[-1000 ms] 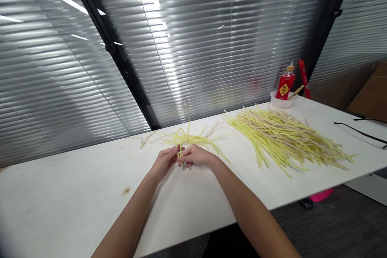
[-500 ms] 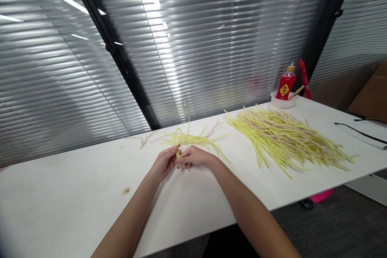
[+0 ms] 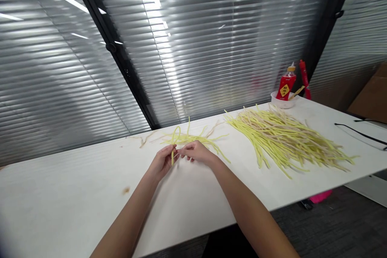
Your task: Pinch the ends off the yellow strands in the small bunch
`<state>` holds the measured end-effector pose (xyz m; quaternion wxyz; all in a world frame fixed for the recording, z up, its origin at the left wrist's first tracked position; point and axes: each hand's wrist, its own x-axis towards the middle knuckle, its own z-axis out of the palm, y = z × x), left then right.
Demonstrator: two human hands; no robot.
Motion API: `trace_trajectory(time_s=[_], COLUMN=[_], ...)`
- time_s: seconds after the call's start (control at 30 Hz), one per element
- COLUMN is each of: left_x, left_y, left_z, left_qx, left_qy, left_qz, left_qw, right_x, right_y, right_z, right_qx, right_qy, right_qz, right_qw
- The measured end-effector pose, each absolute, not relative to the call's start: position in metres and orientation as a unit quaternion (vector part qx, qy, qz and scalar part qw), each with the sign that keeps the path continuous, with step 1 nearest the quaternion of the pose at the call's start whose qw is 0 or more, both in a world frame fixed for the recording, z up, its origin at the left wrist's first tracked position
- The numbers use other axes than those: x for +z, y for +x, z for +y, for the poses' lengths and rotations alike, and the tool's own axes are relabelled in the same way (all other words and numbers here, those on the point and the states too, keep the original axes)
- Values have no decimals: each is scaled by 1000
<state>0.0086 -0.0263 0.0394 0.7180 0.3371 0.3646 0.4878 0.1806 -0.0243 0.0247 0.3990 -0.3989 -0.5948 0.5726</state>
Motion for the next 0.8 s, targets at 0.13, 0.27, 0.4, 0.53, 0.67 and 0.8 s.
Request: trace_trajectory(time_s=[0.13, 0.27, 0.4, 0.53, 0.67, 0.8], left_x=[43, 46, 46, 46, 48, 47], left_y=[7, 9, 11, 12, 13, 14], left_z=[-29, -34, -37, -37, -38, -39], left_qx=[455, 411, 389, 377, 375, 372], left_qy=[339, 372, 396, 405, 421, 439], left_qz=[362, 327, 318, 327, 327, 329], left_qw=[740, 765, 769, 766, 758, 749], right_x=[27, 27, 25, 27, 28, 28], right_y=[186, 186, 185, 185, 186, 185], right_z=[-20, -18, -17, -18, -19, -18], right_qx=[578, 622, 627, 628, 631, 635], right_qy=[-406, -332, -303, -301, -307, -304], right_qz=[-512, -488, -502, -499, -484, -472], right_qw=[488, 514, 513, 515, 523, 531])
